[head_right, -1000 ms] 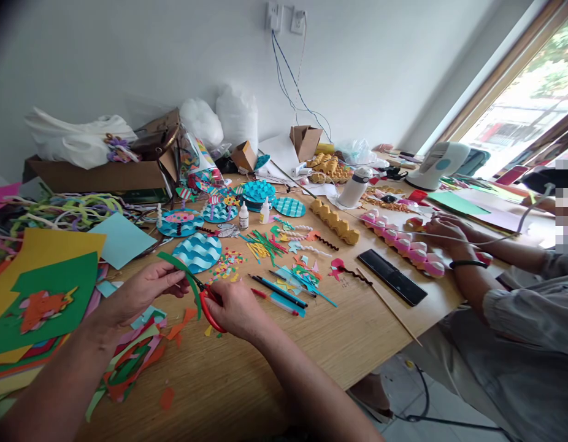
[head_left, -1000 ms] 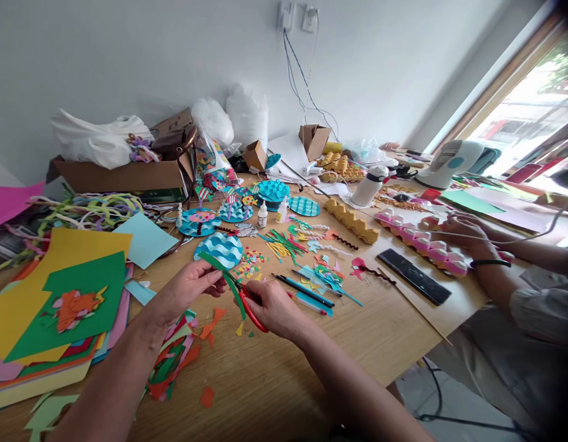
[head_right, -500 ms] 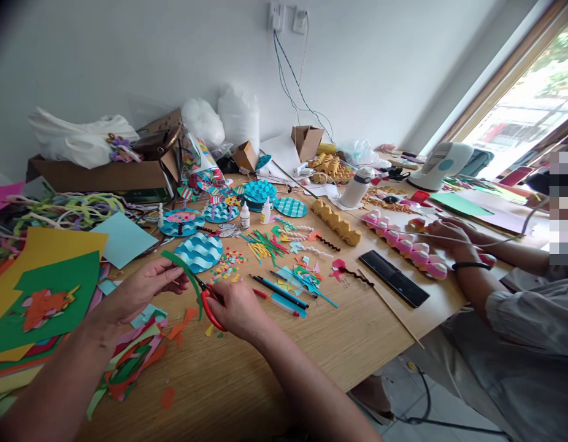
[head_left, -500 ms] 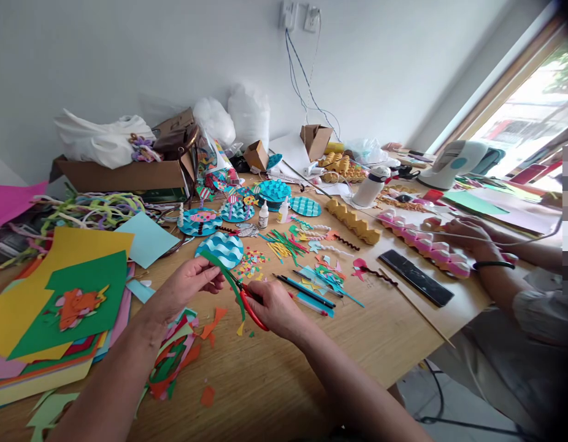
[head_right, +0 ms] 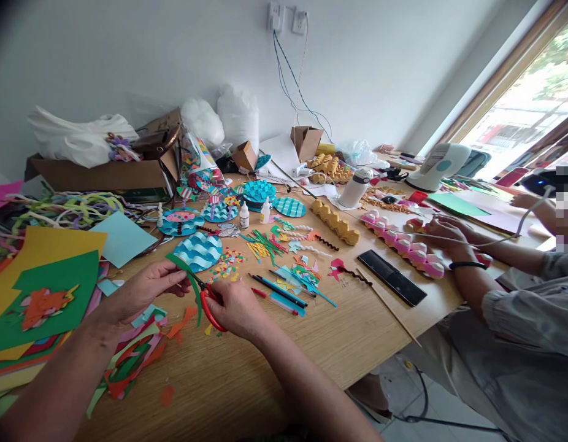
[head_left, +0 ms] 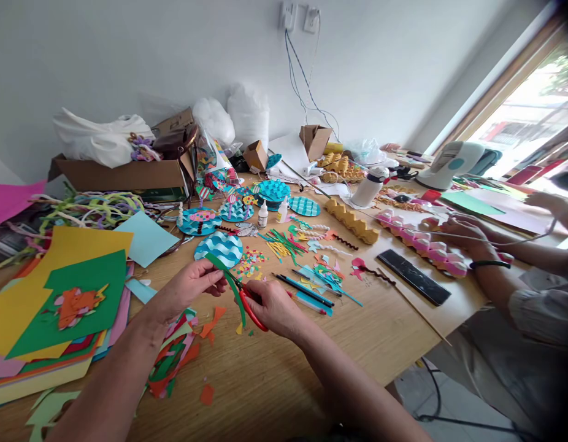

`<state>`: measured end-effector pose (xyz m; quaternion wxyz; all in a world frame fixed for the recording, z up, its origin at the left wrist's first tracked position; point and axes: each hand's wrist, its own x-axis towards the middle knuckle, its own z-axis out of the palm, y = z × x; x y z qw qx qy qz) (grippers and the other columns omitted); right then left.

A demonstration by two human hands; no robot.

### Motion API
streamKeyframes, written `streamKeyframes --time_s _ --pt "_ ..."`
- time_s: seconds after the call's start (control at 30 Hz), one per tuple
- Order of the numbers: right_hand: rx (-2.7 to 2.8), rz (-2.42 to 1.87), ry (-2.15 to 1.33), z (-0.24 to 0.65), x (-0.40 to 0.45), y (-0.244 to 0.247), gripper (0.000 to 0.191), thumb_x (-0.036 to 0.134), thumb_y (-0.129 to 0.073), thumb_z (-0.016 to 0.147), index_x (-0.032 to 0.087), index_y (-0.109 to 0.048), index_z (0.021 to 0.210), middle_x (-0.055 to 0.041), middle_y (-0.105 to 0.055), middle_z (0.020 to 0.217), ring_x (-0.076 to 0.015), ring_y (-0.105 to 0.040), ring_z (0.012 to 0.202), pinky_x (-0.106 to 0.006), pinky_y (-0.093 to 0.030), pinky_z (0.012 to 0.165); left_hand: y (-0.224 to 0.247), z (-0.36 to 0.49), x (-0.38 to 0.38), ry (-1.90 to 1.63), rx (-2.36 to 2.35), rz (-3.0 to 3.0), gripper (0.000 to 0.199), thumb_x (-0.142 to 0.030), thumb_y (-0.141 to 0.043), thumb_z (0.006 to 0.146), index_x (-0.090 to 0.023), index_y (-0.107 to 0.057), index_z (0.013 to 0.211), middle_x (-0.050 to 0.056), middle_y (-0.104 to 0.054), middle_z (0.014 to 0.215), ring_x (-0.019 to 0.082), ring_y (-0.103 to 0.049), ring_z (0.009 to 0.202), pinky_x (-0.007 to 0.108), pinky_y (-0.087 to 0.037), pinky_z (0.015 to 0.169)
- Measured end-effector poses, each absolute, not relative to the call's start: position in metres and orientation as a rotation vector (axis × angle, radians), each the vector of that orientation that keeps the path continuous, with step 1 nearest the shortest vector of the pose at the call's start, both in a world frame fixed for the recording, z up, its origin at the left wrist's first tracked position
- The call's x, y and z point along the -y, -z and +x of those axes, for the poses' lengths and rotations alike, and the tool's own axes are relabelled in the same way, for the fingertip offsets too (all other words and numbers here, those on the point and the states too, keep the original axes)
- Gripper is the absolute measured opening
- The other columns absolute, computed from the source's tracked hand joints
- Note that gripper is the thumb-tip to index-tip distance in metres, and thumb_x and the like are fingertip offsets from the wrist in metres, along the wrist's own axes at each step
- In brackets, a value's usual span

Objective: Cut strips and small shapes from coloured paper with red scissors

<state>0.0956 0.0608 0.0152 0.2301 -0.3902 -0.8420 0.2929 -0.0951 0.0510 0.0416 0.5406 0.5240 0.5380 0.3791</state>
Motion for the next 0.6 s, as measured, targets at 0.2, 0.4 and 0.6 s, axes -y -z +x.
streamKeyframes --time_s 0.2,0.4,0.6 --pt "2.307 -1.087 -0.823 0.0965 -0.0611 -0.0148 0.024 0.024 -0.048 0.081 0.015 -0.047 0.058 0.0062 -0.031 0.05 -0.0064 -0.025 0.049 -0.02 -0.019 0.047 -0.0402 -0.0943 -0.0508 -0.909 -1.304 1.25 0.017 -0.035 -0.062 0.07 -0.018 -0.062 0.068 0.001 -0.066 0.065 0.015 -0.062 0.063 0.028 -0.051 0.063" --pt "2.308 -1.101 -0.794 0.0967 -0.0619 -0.0148 0.024 0.023 -0.049 0.081 0.016 -0.047 0.058 0.0062 -0.032 0.05 -0.0068 -0.025 0.05 -0.021 -0.019 0.048 -0.0438 -0.0916 -0.05 -0.939 -1.327 1.211 0.019 -0.036 -0.062 0.068 -0.017 -0.061 0.069 0.001 -0.066 0.065 0.015 -0.061 0.063 0.028 -0.05 0.063" --pt "2.317 -1.104 -0.794 0.0965 -0.0619 -0.0134 0.024 0.022 -0.049 0.08 0.015 -0.046 0.058 0.0061 -0.034 0.05 -0.0064 -0.027 0.049 -0.02 -0.02 0.047 -0.0463 -0.0901 -0.0496 -0.977 -1.345 1.179 0.018 -0.035 -0.062 0.068 -0.017 -0.06 0.069 0.001 -0.065 0.064 0.014 -0.061 0.062 0.029 -0.05 0.064"
